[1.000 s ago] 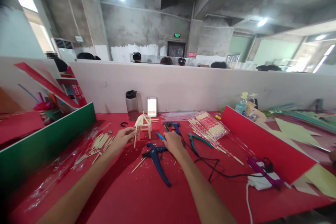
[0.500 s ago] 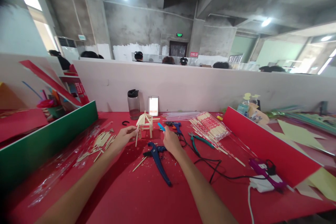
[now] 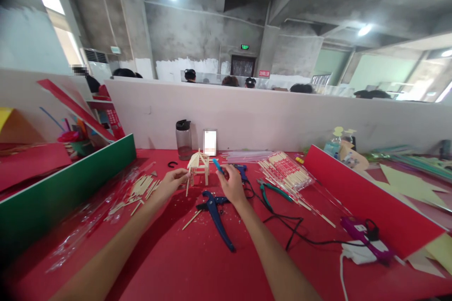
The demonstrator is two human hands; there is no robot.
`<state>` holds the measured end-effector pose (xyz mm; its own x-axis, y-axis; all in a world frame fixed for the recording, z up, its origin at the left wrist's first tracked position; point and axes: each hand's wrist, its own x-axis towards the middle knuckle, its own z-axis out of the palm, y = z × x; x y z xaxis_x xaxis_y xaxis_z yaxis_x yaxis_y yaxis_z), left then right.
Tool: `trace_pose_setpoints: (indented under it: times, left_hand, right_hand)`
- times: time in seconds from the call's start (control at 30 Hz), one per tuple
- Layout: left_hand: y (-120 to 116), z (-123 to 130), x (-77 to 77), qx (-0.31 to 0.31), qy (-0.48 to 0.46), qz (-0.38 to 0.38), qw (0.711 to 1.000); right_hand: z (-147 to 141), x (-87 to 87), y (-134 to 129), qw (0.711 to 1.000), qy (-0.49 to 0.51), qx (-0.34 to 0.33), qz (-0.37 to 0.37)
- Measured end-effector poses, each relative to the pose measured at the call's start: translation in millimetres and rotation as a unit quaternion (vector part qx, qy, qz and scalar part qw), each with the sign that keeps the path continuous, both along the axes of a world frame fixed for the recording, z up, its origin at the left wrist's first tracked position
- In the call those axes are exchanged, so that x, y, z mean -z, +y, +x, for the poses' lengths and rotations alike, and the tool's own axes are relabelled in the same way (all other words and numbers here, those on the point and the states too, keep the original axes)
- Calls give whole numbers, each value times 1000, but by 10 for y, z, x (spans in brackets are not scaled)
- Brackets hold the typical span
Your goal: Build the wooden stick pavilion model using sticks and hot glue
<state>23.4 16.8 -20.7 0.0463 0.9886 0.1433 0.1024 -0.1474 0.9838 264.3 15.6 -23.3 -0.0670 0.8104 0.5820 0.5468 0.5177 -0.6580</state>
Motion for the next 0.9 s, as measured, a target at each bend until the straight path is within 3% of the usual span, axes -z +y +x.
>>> trace_pose_setpoints:
  times: [0.13,0.3,0.47,0.7,0.9]
  left_hand:
    - [-12,14,-4,4,-20,-7,1000]
    - [-11,11,4,-3,-25,-17,1000]
    - [-2,-3,10,7,-9,-6,1000]
    - [-32,1,-13,10,-9,-11,1000]
    - [-51,14,-35,6,-13,-15,1000]
  right_hand:
    - [-117,-210,-30,996,70,-56,19]
    - [-390,-346,80,991,17,-127,46]
    - [-549,-277,175,990,-6,-116,77]
    - [-544,-157,239,978,13,-148,149]
    - [-561,-128,236,976,6,-156,152]
